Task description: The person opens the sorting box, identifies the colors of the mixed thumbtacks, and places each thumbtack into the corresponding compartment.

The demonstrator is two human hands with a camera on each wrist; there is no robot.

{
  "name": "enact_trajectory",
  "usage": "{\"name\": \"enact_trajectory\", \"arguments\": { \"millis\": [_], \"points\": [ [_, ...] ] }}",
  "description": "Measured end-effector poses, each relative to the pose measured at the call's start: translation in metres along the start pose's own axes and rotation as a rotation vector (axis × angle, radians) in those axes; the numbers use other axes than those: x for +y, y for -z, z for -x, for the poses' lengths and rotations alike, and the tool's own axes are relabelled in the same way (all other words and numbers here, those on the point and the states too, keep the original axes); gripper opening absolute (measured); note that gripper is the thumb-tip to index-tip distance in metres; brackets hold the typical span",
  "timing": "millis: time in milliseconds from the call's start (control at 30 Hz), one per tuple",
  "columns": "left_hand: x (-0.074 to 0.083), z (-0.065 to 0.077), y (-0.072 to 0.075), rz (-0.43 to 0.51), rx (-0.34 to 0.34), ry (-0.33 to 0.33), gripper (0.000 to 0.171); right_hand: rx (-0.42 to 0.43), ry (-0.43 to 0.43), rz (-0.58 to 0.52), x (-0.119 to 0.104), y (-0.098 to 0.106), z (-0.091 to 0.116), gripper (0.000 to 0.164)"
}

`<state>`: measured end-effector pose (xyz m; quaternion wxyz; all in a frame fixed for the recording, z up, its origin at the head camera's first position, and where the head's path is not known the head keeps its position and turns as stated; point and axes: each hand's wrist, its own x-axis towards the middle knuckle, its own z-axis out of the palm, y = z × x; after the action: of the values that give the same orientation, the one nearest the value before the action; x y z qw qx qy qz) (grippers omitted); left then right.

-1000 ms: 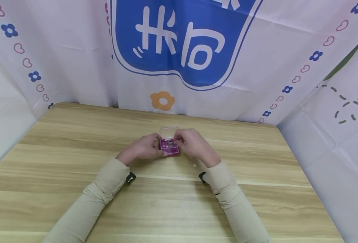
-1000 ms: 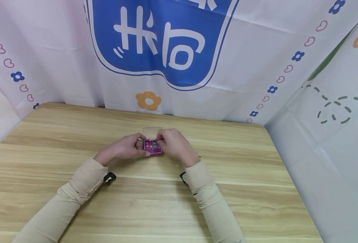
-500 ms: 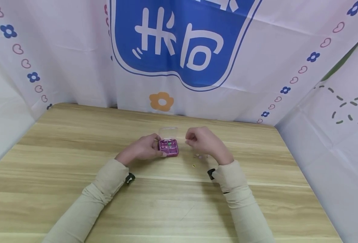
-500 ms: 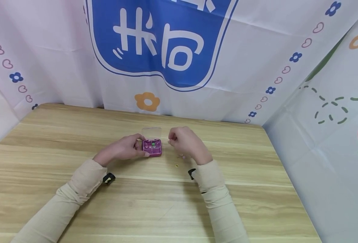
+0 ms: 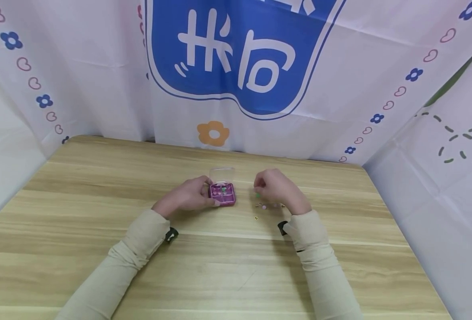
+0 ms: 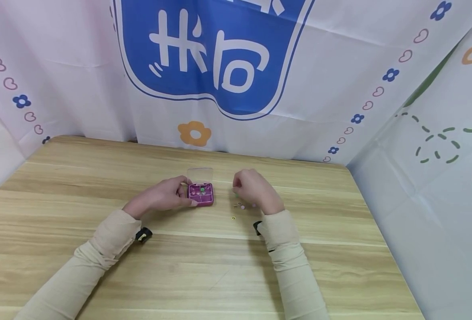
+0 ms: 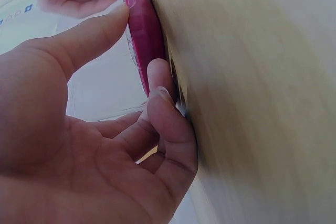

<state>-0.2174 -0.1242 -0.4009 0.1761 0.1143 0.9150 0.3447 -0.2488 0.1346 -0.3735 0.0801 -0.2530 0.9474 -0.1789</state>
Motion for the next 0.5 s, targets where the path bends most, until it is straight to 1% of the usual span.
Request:
{"name": "enact_trajectory", "arguments": {
  "millis": [333, 500],
  "points": [
    [0.000, 0.001, 0.001, -0.004, 0.000, -0.013, 0.066, -0.010, -0.089, -0.016, 0.006, -0.011, -0.001, 0.014],
    [-0.001, 0.000, 0.000, -0.006, -0.002, -0.002, 0.066, -0.019, -0.099, -0.015, 0.007, -0.015, -0.003, 0.019]
  ]
}}
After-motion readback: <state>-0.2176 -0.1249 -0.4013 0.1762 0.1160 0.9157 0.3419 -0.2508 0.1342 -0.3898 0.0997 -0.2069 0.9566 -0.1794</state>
